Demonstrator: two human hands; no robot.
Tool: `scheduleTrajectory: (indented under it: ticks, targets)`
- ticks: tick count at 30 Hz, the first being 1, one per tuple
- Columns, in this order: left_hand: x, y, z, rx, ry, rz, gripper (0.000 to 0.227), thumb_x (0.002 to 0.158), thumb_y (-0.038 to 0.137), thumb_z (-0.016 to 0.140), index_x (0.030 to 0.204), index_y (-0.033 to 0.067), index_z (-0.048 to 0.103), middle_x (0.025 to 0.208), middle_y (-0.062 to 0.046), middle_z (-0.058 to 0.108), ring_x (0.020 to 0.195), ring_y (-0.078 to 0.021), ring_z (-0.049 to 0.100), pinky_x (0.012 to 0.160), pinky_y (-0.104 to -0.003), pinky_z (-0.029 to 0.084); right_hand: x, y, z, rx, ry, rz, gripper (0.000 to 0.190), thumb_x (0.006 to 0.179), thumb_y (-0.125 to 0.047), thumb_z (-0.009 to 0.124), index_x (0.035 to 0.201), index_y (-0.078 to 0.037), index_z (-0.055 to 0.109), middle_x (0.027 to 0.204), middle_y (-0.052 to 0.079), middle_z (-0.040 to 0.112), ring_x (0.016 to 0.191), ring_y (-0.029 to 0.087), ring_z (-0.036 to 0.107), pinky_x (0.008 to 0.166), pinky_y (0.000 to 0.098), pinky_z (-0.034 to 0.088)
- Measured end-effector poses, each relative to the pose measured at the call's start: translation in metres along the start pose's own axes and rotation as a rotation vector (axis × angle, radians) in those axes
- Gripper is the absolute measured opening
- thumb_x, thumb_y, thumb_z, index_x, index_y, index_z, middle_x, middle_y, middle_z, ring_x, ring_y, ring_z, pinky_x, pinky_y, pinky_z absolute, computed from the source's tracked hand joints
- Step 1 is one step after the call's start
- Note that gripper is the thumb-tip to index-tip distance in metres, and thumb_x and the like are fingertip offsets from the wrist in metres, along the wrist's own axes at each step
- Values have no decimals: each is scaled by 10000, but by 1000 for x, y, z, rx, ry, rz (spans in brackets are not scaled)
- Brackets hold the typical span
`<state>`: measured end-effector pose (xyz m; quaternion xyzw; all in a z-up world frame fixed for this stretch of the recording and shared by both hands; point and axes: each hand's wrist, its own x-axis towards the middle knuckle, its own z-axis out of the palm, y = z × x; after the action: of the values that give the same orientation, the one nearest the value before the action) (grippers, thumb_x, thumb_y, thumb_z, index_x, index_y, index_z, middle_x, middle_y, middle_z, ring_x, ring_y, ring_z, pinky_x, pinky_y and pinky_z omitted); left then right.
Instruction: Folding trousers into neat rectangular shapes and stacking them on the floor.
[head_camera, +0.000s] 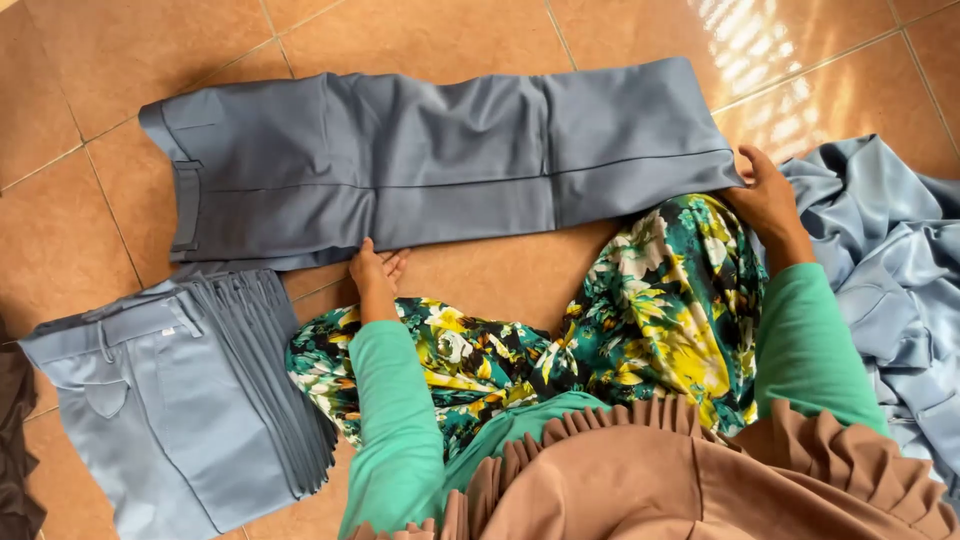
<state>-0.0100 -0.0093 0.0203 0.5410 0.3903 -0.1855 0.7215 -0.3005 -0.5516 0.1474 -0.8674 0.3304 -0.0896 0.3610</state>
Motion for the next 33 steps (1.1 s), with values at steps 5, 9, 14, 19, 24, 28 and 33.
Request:
scheduleTrajectory:
  ticks: [5, 9, 14, 19, 24, 28, 33]
  targets:
    - [-29, -18, 10, -62, 52, 90, 515, 954, 350, 693, 1222, -10, 439, 812, -195, 646, 692, -367, 749, 516, -357, 561, 28, 23, 16, 208, -65, 222, 771, 919, -150, 757, 1554, 68, 378, 1072, 265, 662, 930, 288, 656, 769, 331, 519]
    - [-47, -3, 35, 86, 183, 142, 476, 929, 318, 737, 1147, -39, 508, 705, -185, 687, 529, -228, 660, 416, -267, 467, 45, 1, 30, 321, -146, 358, 721, 777, -49, 663, 1473, -21, 480, 1308, 144, 555, 1137, 246, 525, 935, 303, 442]
    - [61, -1, 13, 336, 228, 156, 604, 862, 272, 814, 1198, -82, 460, 785, -256, 713, 555, -236, 761, 479, -321, 635, 64, -53, 46, 336, 32, 277, 831, 676, -45, 776, 1465, -175, 552, 1235, 208, 654, 1170, 353, 658, 1018, 483, 491]
    - [82, 34, 3, -555, -101, 1, 524, 746, 89, 866, 1194, -23, 619, 1172, -245, 716, 1058, -398, 735, 953, -526, 602, 82, -35, 56, 28, 97, 187, 593, 869, -187, 748, 1424, -99, 562, 1228, 269, 670, 1207, 479, 593, 997, 594, 485]
    - [20, 31, 10, -625, -201, 12, 690, 822, 209, 929, 1348, 20, 526, 1381, -222, 563, 1266, -307, 573, 1071, -471, 484, 80, -8, 97, -212, -116, 366, 699, 851, -259, 739, 1499, -180, 488, 1312, 252, 436, 1186, 569, 505, 982, 647, 485]
    - [15, 27, 25, -428, -242, -53, 505, 841, 331, 903, 1166, 66, 621, 1144, -121, 752, 1011, -233, 744, 788, -244, 590, 92, 10, 114, -190, -214, 411, 718, 857, -311, 693, 1523, -275, 426, 1306, 231, 598, 1207, 499, 599, 1026, 566, 468]
    - [42, 123, 23, -431, -276, 138, 808, 927, 438, 835, 1499, 45, 421, 1524, -208, 517, 1399, -336, 532, 1133, -468, 499, 83, -77, 69, 77, -70, 207, 607, 857, -255, 726, 1440, -215, 559, 1250, 256, 640, 1240, 472, 572, 1040, 566, 453]
